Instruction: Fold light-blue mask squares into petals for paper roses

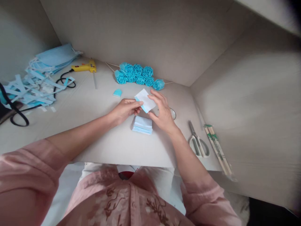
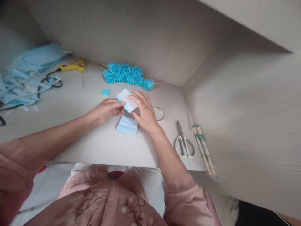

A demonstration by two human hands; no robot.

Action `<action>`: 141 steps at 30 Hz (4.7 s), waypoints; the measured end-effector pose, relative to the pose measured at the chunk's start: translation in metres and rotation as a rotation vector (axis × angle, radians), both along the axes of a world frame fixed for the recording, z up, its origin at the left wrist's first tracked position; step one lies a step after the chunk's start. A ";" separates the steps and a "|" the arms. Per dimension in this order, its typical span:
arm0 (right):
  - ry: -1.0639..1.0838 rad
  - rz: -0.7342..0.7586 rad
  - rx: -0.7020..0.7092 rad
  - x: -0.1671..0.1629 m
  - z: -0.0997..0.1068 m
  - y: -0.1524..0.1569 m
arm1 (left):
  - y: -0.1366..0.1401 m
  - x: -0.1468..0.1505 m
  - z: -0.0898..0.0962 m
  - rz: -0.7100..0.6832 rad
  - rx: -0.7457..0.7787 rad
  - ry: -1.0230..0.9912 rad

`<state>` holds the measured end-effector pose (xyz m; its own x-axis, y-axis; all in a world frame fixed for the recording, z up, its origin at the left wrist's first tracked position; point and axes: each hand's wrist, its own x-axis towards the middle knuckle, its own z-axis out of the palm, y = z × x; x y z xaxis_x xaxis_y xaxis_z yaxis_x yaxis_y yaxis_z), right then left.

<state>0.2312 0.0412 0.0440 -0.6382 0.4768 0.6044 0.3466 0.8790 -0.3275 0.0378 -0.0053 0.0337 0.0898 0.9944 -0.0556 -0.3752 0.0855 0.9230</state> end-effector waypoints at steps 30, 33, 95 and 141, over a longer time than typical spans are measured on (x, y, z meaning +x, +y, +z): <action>0.370 -0.048 -0.514 -0.010 -0.012 -0.003 | -0.003 0.004 0.000 0.103 0.062 0.345; 0.320 -0.016 -0.466 -0.009 -0.009 -0.004 | -0.002 0.002 0.000 0.099 0.028 0.253; 0.454 -0.009 -0.844 -0.015 -0.017 -0.003 | -0.001 0.001 -0.003 0.032 0.144 0.249; 0.273 -0.001 -0.461 -0.011 -0.002 -0.007 | -0.004 0.002 0.004 0.051 0.151 0.326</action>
<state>0.2207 0.0340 0.0415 -0.4864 0.7326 0.4762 0.1959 0.6225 -0.7577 0.0402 -0.0097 0.0377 0.0417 0.9963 0.0746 -0.0595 -0.0721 0.9956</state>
